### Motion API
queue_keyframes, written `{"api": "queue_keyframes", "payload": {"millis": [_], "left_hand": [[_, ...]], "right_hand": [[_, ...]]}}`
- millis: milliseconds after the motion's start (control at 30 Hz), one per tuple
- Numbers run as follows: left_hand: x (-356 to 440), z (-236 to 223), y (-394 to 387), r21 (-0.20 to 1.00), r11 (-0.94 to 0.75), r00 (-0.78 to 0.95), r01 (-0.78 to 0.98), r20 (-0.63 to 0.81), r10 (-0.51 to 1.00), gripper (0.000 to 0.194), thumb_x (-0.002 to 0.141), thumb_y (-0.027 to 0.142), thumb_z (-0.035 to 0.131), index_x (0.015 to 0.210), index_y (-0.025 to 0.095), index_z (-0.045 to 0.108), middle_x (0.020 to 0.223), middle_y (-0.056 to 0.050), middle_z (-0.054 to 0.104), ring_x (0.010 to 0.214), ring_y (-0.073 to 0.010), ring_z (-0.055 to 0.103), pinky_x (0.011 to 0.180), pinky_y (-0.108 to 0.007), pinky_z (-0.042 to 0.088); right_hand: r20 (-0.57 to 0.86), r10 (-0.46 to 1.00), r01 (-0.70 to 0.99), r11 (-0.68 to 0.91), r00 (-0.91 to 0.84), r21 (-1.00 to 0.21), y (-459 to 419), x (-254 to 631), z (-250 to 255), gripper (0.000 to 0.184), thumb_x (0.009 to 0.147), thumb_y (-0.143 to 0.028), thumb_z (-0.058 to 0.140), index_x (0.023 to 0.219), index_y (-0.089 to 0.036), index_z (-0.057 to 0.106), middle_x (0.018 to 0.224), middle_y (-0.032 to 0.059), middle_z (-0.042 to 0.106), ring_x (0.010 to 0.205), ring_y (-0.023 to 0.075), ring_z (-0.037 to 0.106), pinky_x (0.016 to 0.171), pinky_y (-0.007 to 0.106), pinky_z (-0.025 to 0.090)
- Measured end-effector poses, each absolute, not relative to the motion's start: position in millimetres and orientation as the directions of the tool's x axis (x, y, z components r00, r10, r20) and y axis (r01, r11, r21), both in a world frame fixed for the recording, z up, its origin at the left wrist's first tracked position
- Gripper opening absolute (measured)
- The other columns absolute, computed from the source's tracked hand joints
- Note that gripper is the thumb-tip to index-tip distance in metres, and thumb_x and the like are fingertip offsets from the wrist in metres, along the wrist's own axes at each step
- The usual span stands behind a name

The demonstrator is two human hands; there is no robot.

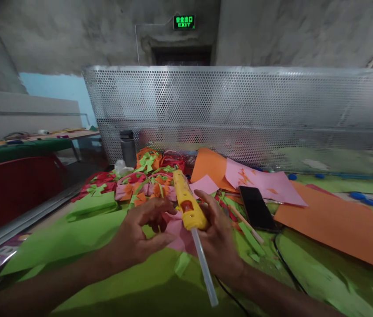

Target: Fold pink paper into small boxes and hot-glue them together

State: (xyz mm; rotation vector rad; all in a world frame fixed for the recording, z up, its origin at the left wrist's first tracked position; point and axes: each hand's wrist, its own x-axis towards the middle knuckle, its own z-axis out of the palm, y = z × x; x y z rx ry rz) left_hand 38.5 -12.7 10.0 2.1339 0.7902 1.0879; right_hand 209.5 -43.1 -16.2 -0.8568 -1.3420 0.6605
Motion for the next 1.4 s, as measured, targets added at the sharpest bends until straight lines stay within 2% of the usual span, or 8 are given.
{"api": "queue_keyframes", "payload": {"millis": [67, 167, 333, 667, 867, 1100, 1300, 1400], "left_hand": [[39.4, 6.3, -10.8, 0.709, -0.644, 0.464, 0.288, 0.485, 0.741, 0.036, 0.068, 0.02, 0.064, 0.102, 0.016, 0.054, 0.083, -0.004, 0.065, 0.064, -0.0122, 0.058, 0.059, -0.023, 0.05], [40.3, 1.9, -7.2, 0.691, -0.64, 0.44, 0.336, 0.486, 0.755, 0.022, 0.072, 0.02, 0.061, 0.094, 0.017, 0.059, 0.077, -0.002, 0.065, 0.062, -0.0114, 0.057, 0.057, -0.023, 0.048], [40.7, 1.6, -5.5, 0.695, -0.654, 0.442, 0.299, 0.506, 0.74, 0.014, 0.073, 0.018, 0.059, 0.087, 0.017, 0.061, 0.077, -0.002, 0.066, 0.064, -0.0122, 0.061, 0.059, -0.023, 0.05], [41.0, 3.2, -5.9, 0.685, -0.669, 0.448, 0.287, 0.521, 0.726, 0.015, 0.071, 0.009, 0.06, 0.084, 0.016, 0.061, 0.076, -0.001, 0.068, 0.068, -0.0116, 0.064, 0.064, -0.02, 0.051], [41.1, 3.4, -6.3, 0.679, -0.686, 0.446, 0.26, 0.546, 0.709, 0.015, 0.071, 0.008, 0.06, 0.084, 0.016, 0.06, 0.08, -0.002, 0.068, 0.071, -0.0123, 0.064, 0.067, -0.022, 0.053], [40.1, 2.1, -7.6, 0.683, -0.695, 0.442, 0.226, 0.564, 0.698, 0.019, 0.071, 0.007, 0.057, 0.088, 0.017, 0.057, 0.086, -0.002, 0.064, 0.077, -0.0135, 0.063, 0.073, -0.026, 0.053], [39.8, 5.9, -6.4, 0.575, -0.782, 0.415, 0.241, 0.667, 0.619, 0.006, 0.072, 0.014, 0.062, 0.073, 0.016, 0.057, 0.097, -0.006, 0.061, 0.09, -0.0166, 0.06, 0.073, -0.027, 0.052], [39.8, 10.1, -6.1, 0.491, -0.827, 0.401, 0.273, 0.724, 0.562, 0.008, 0.07, 0.017, 0.066, 0.066, 0.016, 0.058, 0.095, -0.008, 0.063, 0.097, -0.0193, 0.058, 0.08, -0.03, 0.049]], "right_hand": [[0.544, 0.829, 0.058, 0.542, 0.127, -0.839, -44.2, 209.1, -17.6, 0.057, 0.068, -0.021, 0.067, 0.119, -0.026, 0.041, 0.095, 0.0032, 0.063, 0.075, 0.0155, 0.062, 0.061, 0.025, 0.053], [0.521, 0.843, 0.048, 0.52, 0.13, -0.853, -45.6, 208.6, -20.4, 0.058, 0.067, -0.02, 0.068, 0.118, -0.026, 0.042, 0.098, 0.0035, 0.061, 0.079, 0.0158, 0.062, 0.065, 0.025, 0.053], [0.534, 0.835, 0.013, 0.537, 0.13, -0.843, -46.1, 206.6, -20.0, 0.06, 0.065, -0.02, 0.069, 0.117, -0.026, 0.042, 0.098, 0.0035, 0.062, 0.081, 0.0163, 0.062, 0.067, 0.026, 0.053], [0.522, 0.839, 0.107, 0.511, 0.154, -0.853, -46.7, 207.1, -19.2, 0.061, 0.063, -0.017, 0.07, 0.117, -0.027, 0.044, 0.094, 0.0015, 0.061, 0.078, 0.015, 0.061, 0.065, 0.024, 0.052], [0.528, 0.838, 0.106, 0.518, 0.137, -0.849, -46.9, 205.3, -17.4, 0.051, 0.064, -0.016, 0.069, 0.11, -0.029, 0.049, 0.101, 0.0012, 0.059, 0.084, 0.0152, 0.059, 0.067, 0.022, 0.051], [0.558, 0.816, 0.119, 0.545, 0.149, -0.83, -49.5, 201.1, -9.4, 0.046, 0.066, -0.019, 0.068, 0.108, -0.025, 0.049, 0.08, -0.0013, 0.059, 0.07, 0.0128, 0.058, 0.064, 0.024, 0.051], [0.563, 0.811, 0.164, 0.54, 0.159, -0.825, -48.8, 205.0, -11.2, 0.048, 0.068, -0.017, 0.065, 0.111, -0.026, 0.047, 0.085, -0.0006, 0.061, 0.07, 0.013, 0.06, 0.062, 0.023, 0.051], [0.548, 0.825, 0.148, 0.53, 0.135, -0.835, -48.8, 207.4, -13.0, 0.052, 0.065, -0.012, 0.063, 0.113, -0.026, 0.047, 0.092, 0.0015, 0.062, 0.074, 0.0145, 0.061, 0.062, 0.024, 0.052]]}}
